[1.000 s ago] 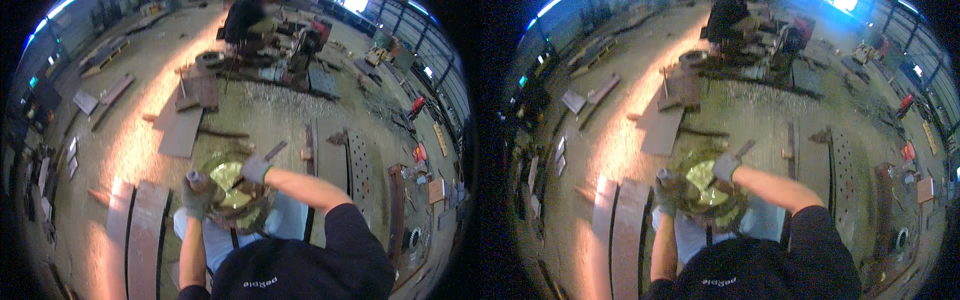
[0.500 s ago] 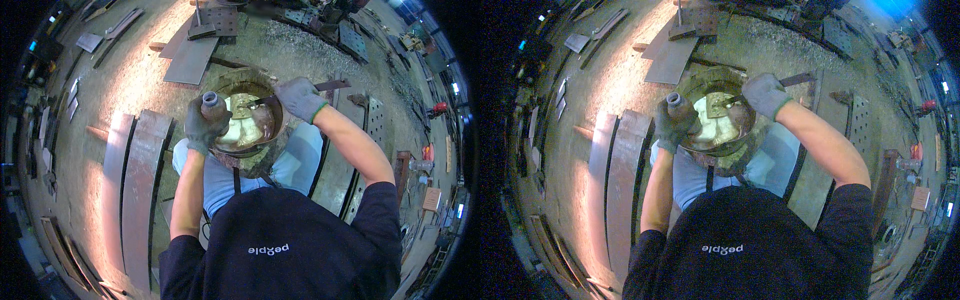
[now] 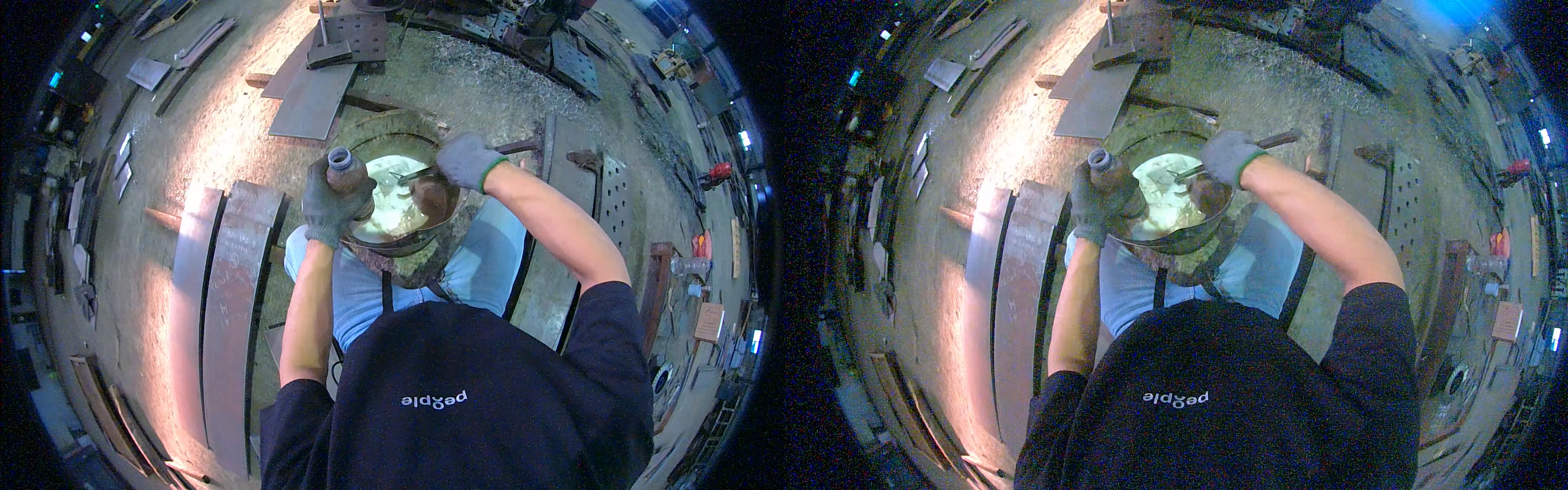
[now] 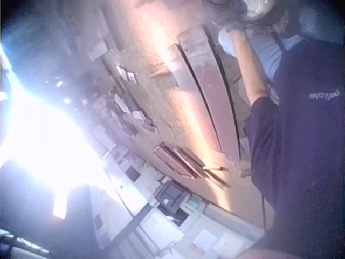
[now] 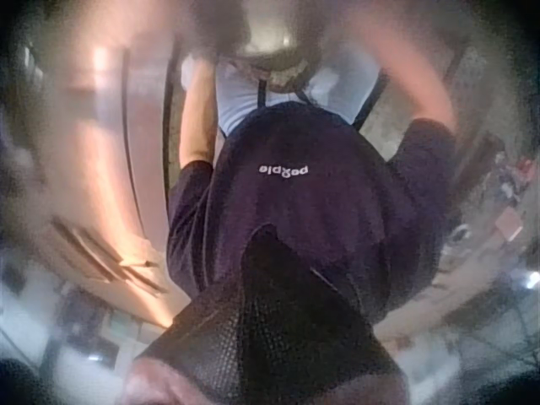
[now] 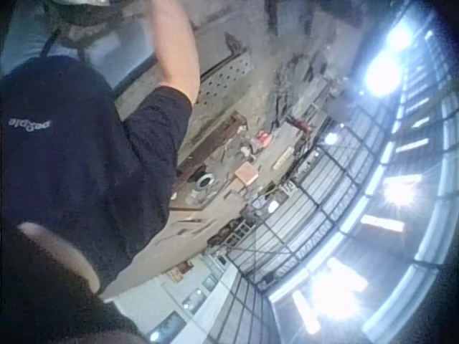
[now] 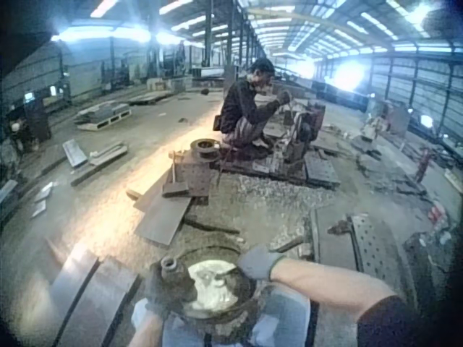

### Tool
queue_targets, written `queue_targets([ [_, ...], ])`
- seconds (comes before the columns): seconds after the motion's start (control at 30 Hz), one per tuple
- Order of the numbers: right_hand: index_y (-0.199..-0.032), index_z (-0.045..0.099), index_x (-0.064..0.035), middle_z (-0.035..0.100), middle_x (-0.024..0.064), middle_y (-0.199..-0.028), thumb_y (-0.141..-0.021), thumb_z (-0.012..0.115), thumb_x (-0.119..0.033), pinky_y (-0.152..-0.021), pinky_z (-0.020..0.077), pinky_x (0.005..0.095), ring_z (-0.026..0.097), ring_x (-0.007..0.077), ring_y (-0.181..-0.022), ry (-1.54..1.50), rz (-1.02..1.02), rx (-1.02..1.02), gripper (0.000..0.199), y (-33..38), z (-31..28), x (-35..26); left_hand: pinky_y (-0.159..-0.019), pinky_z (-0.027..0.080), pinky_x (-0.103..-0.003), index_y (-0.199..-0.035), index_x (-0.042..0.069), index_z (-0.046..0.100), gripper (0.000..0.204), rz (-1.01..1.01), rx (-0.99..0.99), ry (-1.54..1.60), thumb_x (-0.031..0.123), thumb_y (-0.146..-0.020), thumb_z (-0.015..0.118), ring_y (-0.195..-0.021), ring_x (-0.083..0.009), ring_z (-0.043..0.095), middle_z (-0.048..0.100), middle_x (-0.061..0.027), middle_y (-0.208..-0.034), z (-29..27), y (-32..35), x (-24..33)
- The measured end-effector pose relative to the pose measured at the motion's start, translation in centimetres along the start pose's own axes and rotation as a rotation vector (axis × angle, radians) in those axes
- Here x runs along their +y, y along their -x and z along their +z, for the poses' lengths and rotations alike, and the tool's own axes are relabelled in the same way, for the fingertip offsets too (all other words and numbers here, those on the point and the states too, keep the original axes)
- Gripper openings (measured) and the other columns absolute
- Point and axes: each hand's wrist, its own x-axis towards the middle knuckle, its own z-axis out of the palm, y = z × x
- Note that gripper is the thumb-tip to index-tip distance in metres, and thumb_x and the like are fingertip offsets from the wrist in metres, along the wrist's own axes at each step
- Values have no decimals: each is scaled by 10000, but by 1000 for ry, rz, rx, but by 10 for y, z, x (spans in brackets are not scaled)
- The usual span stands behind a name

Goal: The person sits on the floor and operates a red drill press to drill holes into a perforated metal plate. They repeatedly apply liquid from a plastic bottle to the drilling area, adjust the plate, and clear metal shavings. The person stands briefly to wipe their face before resuming drilling.

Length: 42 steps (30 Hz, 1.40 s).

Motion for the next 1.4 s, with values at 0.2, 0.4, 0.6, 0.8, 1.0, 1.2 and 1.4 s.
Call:
queue_targets([
  [0.2,-880,735,-27,720,204,-832,-838,587,-170,-636,575,479,729,336,-750,-44,-39,43,210,37,-30,20,-910,522,-401,-1228,63,548,819,13,51,-27,402,-588,930,-1066,-278,649,652,-147,-1155,-6,5,10],
  [0.4,-900,704,-45,714,152,-761,-851,591,-159,-581,567,460,724,323,-711,27,-14,239,168,66,-35,27,-916,515,-402,-1210,72,562,759,38,27,-24,378,-613,917,-1059,-289,644,641,-143,-1150,-4,3,3],
  [0.6,-891,646,-75,702,130,-778,-865,563,-160,-610,550,442,712,310,-727,45,5,178,122,66,-38,20,-938,502,-399,-1214,60,562,746,21,-15,-27,359,-626,909,-1079,-292,627,624,-143,-1173,-5,2,5],
  [0.8,-838,738,-95,732,124,-779,-838,614,-158,-581,547,435,724,296,-716,44,8,198,140,44,-24,2,-927,505,-401,-1208,55,552,730,15,13,-49,341,-635,903,-1047,-283,623,620,-127,-1137,0,2,14],
  [1.0,-953,732,-111,746,101,-886,-836,625,-179,-619,550,418,731,275,-802,142,23,-2,172,16,6,-18,-843,521,-402,-1151,75,552,611,-162,-146,504,276,-668,869,-940,-235,624,625,-82,-1054,33,-24,-44],
  [1.2,-1038,773,-170,743,57,-1047,-864,644,-317,-655,517,483,698,285,-945,50,22,-174,262,-17,28,-30,-838,521,-392,-1157,70,548,640,-26,-111,327,213,-638,893,-949,-231,627,633,-90,-1050,29,-6,-41],
  [1.4,-960,785,-136,753,101,-970,-794,655,-239,-681,566,474,724,312,-898,-77,-12,-164,234,-31,7,-23,-855,516,-390,-1161,48,544,680,74,1,43,203,-612,913,-971,-257,627,633,-111,-1054,7,-4,6],
])
